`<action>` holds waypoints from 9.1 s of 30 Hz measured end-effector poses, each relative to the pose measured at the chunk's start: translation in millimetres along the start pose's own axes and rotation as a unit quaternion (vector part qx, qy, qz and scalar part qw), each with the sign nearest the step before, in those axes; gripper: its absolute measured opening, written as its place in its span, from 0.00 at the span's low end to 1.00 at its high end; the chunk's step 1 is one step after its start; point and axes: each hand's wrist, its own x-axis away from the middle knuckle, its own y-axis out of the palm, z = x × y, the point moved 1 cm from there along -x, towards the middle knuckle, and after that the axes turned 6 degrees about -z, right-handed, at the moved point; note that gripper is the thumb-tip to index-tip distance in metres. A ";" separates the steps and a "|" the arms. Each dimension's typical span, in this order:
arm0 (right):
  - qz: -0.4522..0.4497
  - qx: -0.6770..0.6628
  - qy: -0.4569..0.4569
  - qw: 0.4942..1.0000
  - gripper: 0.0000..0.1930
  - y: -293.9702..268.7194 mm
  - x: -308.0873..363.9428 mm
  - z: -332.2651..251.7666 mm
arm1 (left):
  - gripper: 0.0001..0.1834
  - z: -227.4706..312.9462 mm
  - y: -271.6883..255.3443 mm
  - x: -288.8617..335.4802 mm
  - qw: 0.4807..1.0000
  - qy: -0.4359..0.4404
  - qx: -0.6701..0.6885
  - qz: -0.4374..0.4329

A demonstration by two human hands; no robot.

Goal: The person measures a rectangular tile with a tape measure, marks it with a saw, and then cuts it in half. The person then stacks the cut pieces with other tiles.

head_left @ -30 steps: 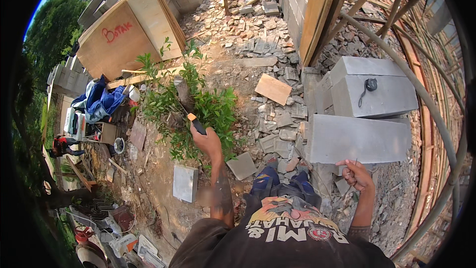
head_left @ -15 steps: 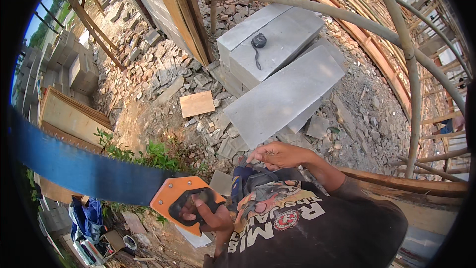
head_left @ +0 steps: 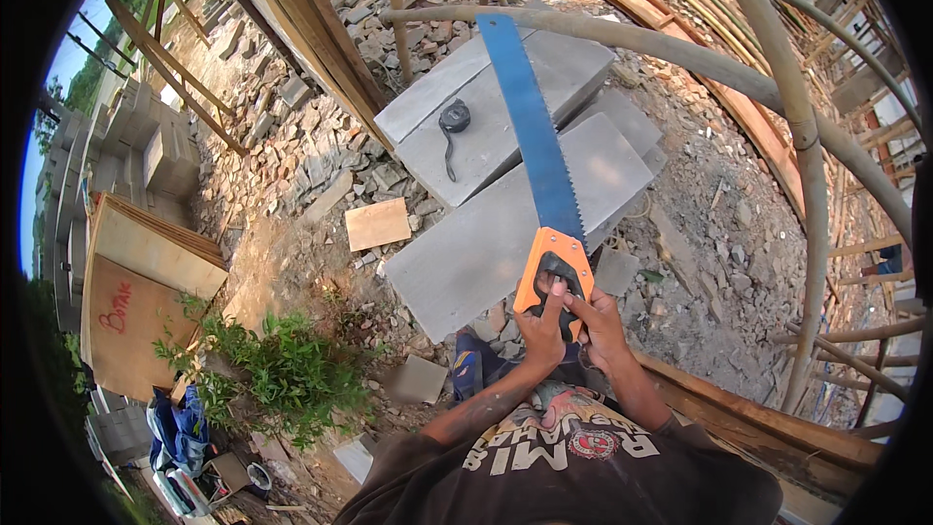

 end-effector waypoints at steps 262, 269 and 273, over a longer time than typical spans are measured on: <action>-0.107 0.288 -0.111 0.945 0.12 -104.4 -193.6 -104.5 | 0.80 -45.8 -4.6 -163.6 0.478 -0.010 -0.868 -0.131; -0.114 0.572 -0.394 0.710 0.10 -46.9 -287.2 -85.2 | 0.85 -42.8 -7.6 -176.3 0.513 -0.015 -0.851 -0.113; -0.069 0.665 -0.298 0.681 0.09 -31.7 -286.1 -87.0 | 0.86 -44.8 -9.3 -176.3 0.512 -0.016 -0.853 -0.102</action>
